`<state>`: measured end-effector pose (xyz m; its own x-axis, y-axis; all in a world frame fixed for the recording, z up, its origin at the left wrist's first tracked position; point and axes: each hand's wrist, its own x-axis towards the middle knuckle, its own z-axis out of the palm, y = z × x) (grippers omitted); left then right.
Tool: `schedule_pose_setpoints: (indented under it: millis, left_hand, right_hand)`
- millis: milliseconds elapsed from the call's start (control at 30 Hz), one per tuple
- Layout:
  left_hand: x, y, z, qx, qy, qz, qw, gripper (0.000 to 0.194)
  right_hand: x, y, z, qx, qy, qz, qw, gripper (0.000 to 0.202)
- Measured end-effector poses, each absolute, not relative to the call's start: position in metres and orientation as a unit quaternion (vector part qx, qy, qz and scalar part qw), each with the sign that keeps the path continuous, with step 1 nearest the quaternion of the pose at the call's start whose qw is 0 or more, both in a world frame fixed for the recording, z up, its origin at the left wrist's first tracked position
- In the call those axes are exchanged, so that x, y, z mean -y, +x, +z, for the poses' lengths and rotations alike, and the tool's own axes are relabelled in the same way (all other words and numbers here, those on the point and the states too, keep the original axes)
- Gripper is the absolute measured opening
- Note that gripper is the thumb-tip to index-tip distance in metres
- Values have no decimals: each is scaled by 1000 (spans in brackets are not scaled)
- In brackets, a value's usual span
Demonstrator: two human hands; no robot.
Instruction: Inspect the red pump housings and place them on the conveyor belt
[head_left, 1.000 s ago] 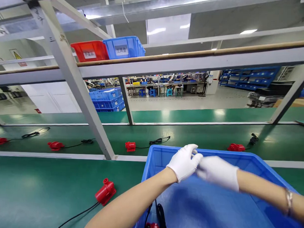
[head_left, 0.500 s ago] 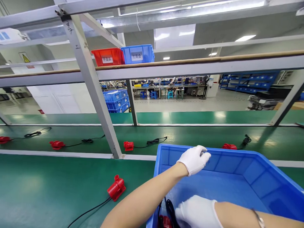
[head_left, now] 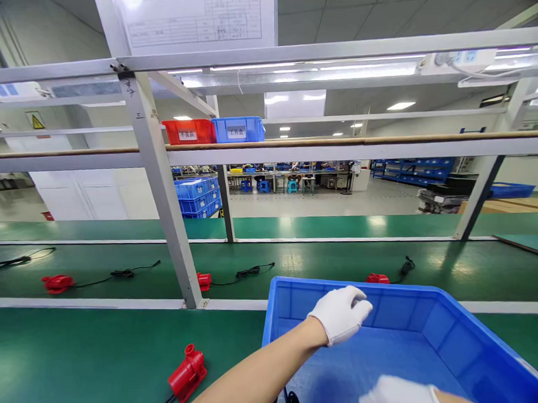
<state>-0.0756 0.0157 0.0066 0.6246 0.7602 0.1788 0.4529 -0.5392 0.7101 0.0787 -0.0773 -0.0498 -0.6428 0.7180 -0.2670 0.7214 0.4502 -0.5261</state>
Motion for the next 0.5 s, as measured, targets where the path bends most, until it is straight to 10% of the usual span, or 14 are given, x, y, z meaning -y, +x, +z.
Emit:
schedule_pose_setpoints:
  millis: [133, 500]
  left_hand:
    - [-19, -76, 9, -365, 830, 272, 323, 41]
    - [-16, -71, 5, -362, 830, 262, 333, 39]
  right_hand:
    - [36, 116, -53, -710, 571, -410, -35, 13]
    - [49, 113, -66, -769, 629, -116, -7, 26]
